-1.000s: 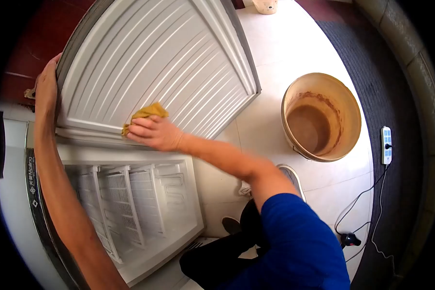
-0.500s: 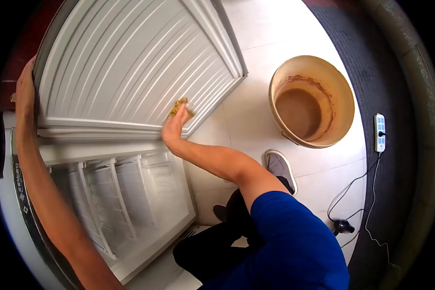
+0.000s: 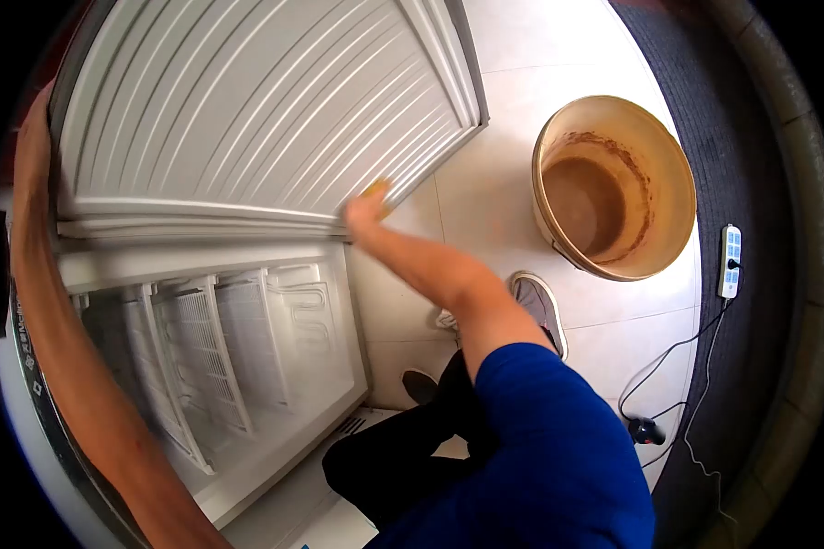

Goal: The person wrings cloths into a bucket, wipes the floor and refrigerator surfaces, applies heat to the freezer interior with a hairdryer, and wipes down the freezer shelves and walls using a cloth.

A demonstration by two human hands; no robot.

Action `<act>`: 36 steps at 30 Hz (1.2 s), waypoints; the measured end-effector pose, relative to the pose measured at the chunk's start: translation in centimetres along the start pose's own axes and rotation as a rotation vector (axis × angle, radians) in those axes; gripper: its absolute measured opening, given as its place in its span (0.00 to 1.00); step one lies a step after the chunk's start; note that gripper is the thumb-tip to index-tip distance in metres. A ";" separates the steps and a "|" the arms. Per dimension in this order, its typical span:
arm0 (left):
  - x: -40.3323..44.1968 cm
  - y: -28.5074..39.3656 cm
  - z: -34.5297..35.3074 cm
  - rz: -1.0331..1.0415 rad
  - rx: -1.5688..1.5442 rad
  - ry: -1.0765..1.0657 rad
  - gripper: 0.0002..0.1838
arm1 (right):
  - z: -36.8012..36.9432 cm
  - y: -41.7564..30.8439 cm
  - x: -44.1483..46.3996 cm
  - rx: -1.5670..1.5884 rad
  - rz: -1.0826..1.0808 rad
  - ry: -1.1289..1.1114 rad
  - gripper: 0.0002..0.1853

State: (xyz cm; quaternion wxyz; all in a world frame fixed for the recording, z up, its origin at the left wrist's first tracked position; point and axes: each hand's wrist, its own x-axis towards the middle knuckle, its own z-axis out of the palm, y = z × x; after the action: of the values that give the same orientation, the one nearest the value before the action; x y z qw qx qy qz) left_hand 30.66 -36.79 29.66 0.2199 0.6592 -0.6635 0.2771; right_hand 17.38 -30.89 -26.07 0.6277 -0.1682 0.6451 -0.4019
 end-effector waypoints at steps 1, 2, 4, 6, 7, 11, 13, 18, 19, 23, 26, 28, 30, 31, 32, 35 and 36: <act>0.6 -1.5 0.1 0.080 0.061 0.046 0.31 | 5.0 6.2 1.2 0.092 0.080 0.003 0.38; 0.6 -2.2 0.2 0.105 0.069 0.069 0.31 | 4.9 6.9 3.5 0.245 0.179 -0.093 0.34; 0.4 -2.9 0.4 0.154 0.087 0.117 0.31 | 4.6 8.3 7.8 0.522 0.420 -0.248 0.27; 1.1 -5.8 0.0 0.154 0.188 0.092 0.35 | -2.4 2.6 11.8 0.436 0.326 -0.198 0.26; 1.2 -6.3 -0.1 0.155 0.224 0.085 0.36 | -6.6 -0.9 14.0 0.369 0.213 -0.099 0.26; 0.8 -4.4 0.5 0.154 0.259 0.094 0.35 | -12.1 -6.7 20.1 0.607 -0.133 0.173 0.20; 0.7 -3.5 0.7 0.144 0.251 0.089 0.34 | -11.8 -4.0 21.0 0.397 -0.386 0.230 0.28; 0.5 -2.7 1.0 0.132 0.232 0.080 0.32 | -1.3 10.7 13.4 0.558 0.153 -0.117 0.22; 0.4 -2.6 1.1 0.130 0.226 0.080 0.31 | -1.0 13.1 15.4 0.551 0.151 -0.112 0.22; 0.1 -2.1 1.1 0.140 0.219 0.074 0.30 | -10.0 7.8 15.2 -0.924 -0.773 -0.314 0.22; -0.3 -1.2 0.8 0.141 0.208 0.065 0.29 | -12.3 0.5 23.0 0.480 -0.173 -0.053 0.16; -0.5 -0.5 0.9 0.139 0.192 0.057 0.28 | -14.8 -2.7 25.7 0.502 -0.313 0.065 0.16; -0.6 -0.1 1.0 0.139 0.177 0.051 0.27 | -12.9 -2.3 23.5 0.528 -0.344 0.179 0.20; -0.7 0.1 0.9 0.136 0.172 0.048 0.27 | -11.4 -0.7 21.8 0.613 -0.301 0.144 0.22; -0.7 0.3 0.7 0.134 0.166 0.049 0.26 | -9.0 1.6 19.9 0.697 -0.259 0.102 0.24; -0.9 1.1 0.7 0.125 0.144 0.029 0.25 | 0.3 12.7 14.2 0.584 -0.004 0.116 0.24; -0.9 1.3 0.7 0.125 0.136 0.022 0.25 | 2.1 13.8 10.2 0.535 0.073 0.056 0.28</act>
State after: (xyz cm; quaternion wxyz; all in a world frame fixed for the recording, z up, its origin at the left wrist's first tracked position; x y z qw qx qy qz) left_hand 29.40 -36.55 28.44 0.1643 0.6269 -0.6805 0.3420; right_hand 21.77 -30.37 -42.82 0.6458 0.0380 0.5388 -0.5397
